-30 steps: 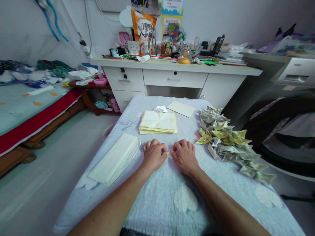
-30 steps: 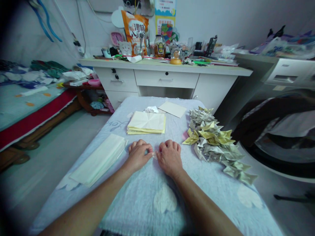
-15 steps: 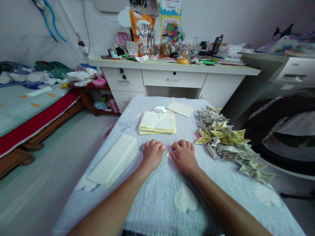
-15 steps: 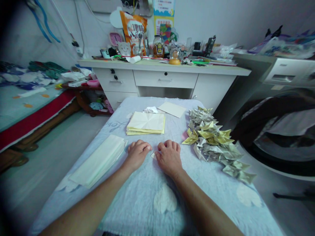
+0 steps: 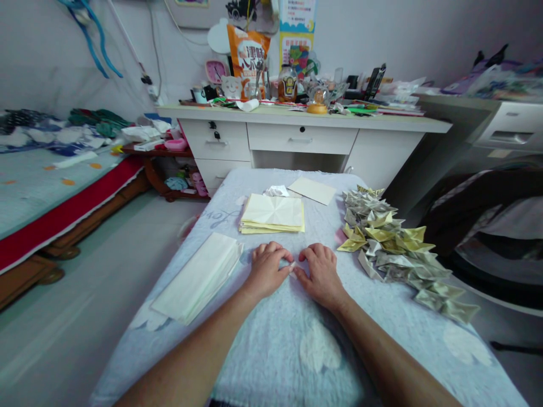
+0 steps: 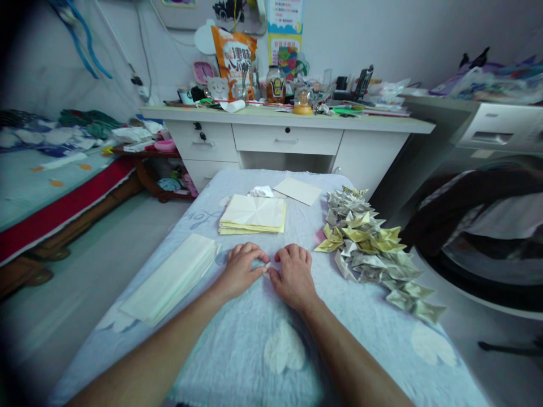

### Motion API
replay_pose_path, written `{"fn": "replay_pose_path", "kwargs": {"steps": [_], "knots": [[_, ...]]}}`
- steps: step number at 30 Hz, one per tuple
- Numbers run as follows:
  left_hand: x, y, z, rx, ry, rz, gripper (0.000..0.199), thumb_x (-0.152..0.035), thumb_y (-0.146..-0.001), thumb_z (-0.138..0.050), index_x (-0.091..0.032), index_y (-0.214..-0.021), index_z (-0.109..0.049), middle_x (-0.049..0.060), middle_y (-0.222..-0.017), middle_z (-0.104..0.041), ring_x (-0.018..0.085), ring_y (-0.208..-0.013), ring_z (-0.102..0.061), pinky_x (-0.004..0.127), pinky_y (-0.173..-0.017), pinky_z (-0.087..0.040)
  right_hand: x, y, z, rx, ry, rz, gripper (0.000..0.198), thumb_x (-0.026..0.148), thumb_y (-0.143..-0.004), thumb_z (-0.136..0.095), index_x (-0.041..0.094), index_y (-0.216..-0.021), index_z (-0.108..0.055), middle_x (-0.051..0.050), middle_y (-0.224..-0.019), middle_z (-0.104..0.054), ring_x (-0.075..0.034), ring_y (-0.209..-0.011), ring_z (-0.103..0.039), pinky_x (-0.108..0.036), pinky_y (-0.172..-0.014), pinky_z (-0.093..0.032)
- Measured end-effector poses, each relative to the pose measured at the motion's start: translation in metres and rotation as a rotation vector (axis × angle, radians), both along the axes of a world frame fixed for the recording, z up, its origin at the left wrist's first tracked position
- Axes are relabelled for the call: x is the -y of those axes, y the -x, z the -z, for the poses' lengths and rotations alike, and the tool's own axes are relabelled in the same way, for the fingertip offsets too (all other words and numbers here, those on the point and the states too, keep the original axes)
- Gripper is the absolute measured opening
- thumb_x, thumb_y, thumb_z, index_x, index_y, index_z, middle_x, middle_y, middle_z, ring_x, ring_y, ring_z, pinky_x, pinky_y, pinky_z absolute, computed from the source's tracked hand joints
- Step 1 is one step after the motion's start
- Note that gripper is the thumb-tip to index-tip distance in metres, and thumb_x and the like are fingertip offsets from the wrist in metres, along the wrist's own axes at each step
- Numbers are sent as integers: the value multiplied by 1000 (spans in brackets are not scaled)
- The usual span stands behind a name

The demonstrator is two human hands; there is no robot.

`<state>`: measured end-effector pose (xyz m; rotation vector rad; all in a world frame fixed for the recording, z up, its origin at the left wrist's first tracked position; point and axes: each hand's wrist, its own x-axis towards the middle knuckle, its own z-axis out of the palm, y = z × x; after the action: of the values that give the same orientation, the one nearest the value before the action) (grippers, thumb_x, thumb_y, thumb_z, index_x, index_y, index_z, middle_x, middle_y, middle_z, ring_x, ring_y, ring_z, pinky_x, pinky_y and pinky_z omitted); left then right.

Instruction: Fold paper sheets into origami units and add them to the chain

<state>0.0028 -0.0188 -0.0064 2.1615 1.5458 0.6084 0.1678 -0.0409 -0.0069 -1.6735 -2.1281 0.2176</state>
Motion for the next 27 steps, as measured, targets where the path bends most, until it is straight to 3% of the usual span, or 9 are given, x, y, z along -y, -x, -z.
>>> {"fn": "replay_pose_path", "kwargs": {"steps": [5,10,14,17,27], "knots": [[2,1,-3,75,4,33,13,-24,-75,-64,-25,-88,-62,0,-100,-61,21,-101,-49,36,-90,-34,1,0,-1,-35,1,7,25,38,-82,-61,21,-100,-59,-9,-108,-50,-25,-101,-43,-40,-92,-31],[2,3,-6,234,33,70,12,-18,-75,-60,-22,-86,-59,-1,-89,-64,18,-93,-53,32,-88,-39,1,0,-5,-50,29,-82,15,33,-87,-55,23,-92,-64,-6,-103,-53,-22,-99,-44,-37,-89,-32],[0,5,-3,365,55,97,16,-20,-75,-62,-21,-92,-62,0,-85,-63,16,-87,-56,28,-83,-43,2,0,-6,-141,28,-137,12,26,-89,-53,23,-92,-64,-4,-97,-53,-20,-95,-44,-33,-84,-34],[-1,6,-4,355,42,120,9,-25,-75,-66,-20,-82,-65,0,-82,-63,17,-88,-56,28,-82,-42,1,1,-6,-200,30,-183,12,25,-89,-53,22,-90,-64,-4,-93,-54,-20,-93,-45,-33,-83,-34],[-2,12,-9,462,85,90,12,-27,-80,-61,-18,-73,-62,-1,-77,-61,15,-80,-56,25,-74,-42,1,1,-12,-437,82,-224,20,36,-92,-51,20,-86,-60,-2,-85,-59,-18,-88,-50,-31,-82,-37]]}}
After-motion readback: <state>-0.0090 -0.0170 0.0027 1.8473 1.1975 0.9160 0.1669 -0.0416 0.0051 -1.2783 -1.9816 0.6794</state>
